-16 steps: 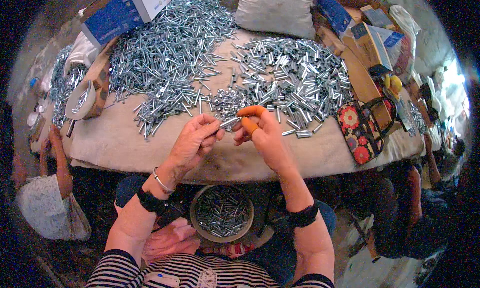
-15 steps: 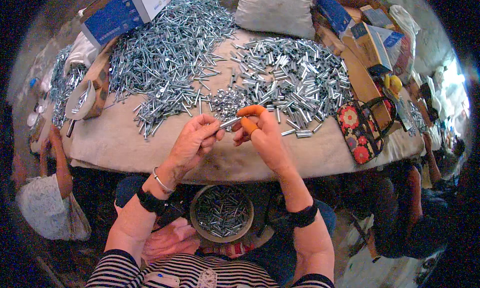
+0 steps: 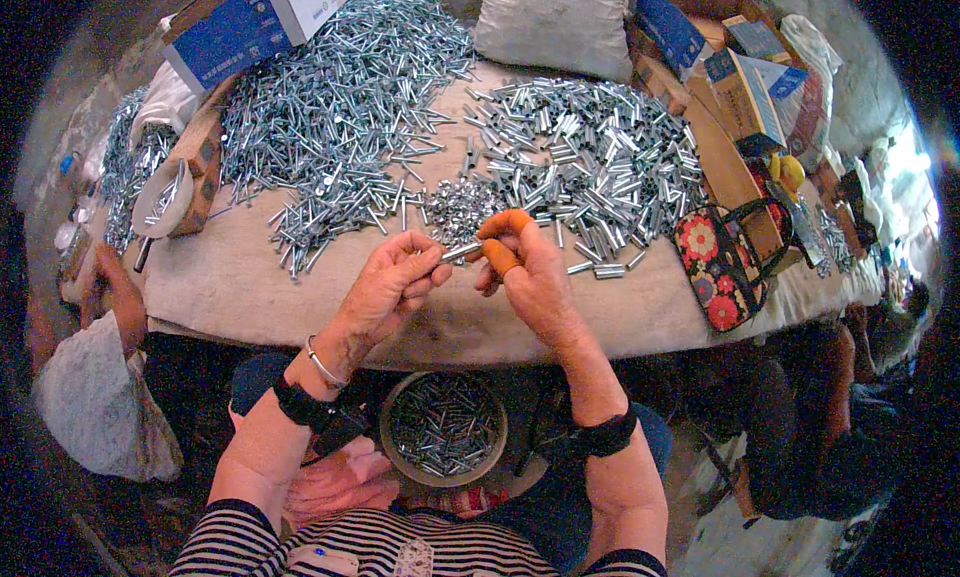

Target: Assembling small metal components by manually placing a washer-like collar onto a bolt.

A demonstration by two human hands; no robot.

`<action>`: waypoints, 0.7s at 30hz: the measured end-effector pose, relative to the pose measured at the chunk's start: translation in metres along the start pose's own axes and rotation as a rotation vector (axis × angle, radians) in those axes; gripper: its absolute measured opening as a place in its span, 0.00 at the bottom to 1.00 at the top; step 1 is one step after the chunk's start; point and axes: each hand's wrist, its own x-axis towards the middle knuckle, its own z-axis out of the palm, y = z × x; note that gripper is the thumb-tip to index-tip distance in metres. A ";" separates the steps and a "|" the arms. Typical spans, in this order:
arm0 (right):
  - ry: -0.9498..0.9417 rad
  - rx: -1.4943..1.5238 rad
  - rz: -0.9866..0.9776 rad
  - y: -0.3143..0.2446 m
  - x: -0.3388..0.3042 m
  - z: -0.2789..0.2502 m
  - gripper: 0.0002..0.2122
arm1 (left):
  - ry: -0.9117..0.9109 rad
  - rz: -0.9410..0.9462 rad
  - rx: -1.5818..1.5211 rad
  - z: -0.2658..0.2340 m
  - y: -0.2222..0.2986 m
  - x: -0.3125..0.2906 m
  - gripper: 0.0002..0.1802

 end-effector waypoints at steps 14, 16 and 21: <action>0.042 -0.164 0.051 -0.010 -0.006 -0.007 0.12 | -0.091 0.045 -0.004 -0.001 -0.007 0.004 0.07; 0.035 -0.296 0.143 -0.016 -0.006 -0.008 0.13 | -0.096 0.054 -0.016 -0.002 -0.007 0.005 0.07; 0.125 -0.160 0.070 -0.007 -0.003 0.001 0.14 | -0.032 0.042 -0.021 0.004 -0.003 0.002 0.06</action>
